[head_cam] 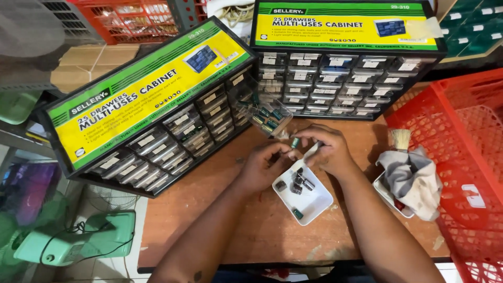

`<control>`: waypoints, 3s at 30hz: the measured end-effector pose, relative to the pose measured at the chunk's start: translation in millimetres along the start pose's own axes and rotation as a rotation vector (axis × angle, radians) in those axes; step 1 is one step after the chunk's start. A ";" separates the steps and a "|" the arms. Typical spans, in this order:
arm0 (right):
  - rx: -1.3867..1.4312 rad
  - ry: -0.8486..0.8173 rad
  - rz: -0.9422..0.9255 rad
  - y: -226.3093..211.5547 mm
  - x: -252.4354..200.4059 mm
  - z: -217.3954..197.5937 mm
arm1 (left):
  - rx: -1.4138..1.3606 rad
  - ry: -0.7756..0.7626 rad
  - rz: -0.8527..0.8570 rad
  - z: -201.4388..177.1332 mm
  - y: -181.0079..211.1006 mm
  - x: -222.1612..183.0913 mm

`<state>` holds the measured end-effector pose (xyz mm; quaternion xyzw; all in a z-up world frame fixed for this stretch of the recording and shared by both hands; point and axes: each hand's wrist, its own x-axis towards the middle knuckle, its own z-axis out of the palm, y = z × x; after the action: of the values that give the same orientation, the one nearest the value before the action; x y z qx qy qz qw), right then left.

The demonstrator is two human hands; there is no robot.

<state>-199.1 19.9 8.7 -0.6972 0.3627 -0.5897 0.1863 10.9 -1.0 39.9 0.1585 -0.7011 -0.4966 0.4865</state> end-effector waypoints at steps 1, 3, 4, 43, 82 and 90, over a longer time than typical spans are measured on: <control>0.041 0.025 0.027 4.0 -1.9 -0.8 | -0.011 -0.004 -0.018 -1.1 -2.5 0.2; 0.032 0.112 0.165 8.4 -5.8 -9.9 | -0.052 0.005 -0.063 -1.1 -20.3 -4.9; 0.024 0.198 0.294 11.5 -6.3 -14.9 | -0.089 0.014 -0.102 -1.4 -29.9 -6.3; -0.525 -0.071 -0.064 3.4 -2.4 -16.2 | -0.384 0.261 -0.267 5.7 -73.3 -20.6; -0.673 0.050 -0.086 6.1 2.7 -12.0 | -0.305 0.424 -0.305 6.4 -56.0 -18.6; -0.774 0.223 -0.092 9.2 -2.0 -27.1 | -0.305 0.441 -0.334 5.2 -52.7 -15.7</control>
<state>-227.8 19.7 7.4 -0.6633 0.5442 -0.4891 -0.1570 0.3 -11.2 -13.3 0.3005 -0.4604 -0.6228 0.5566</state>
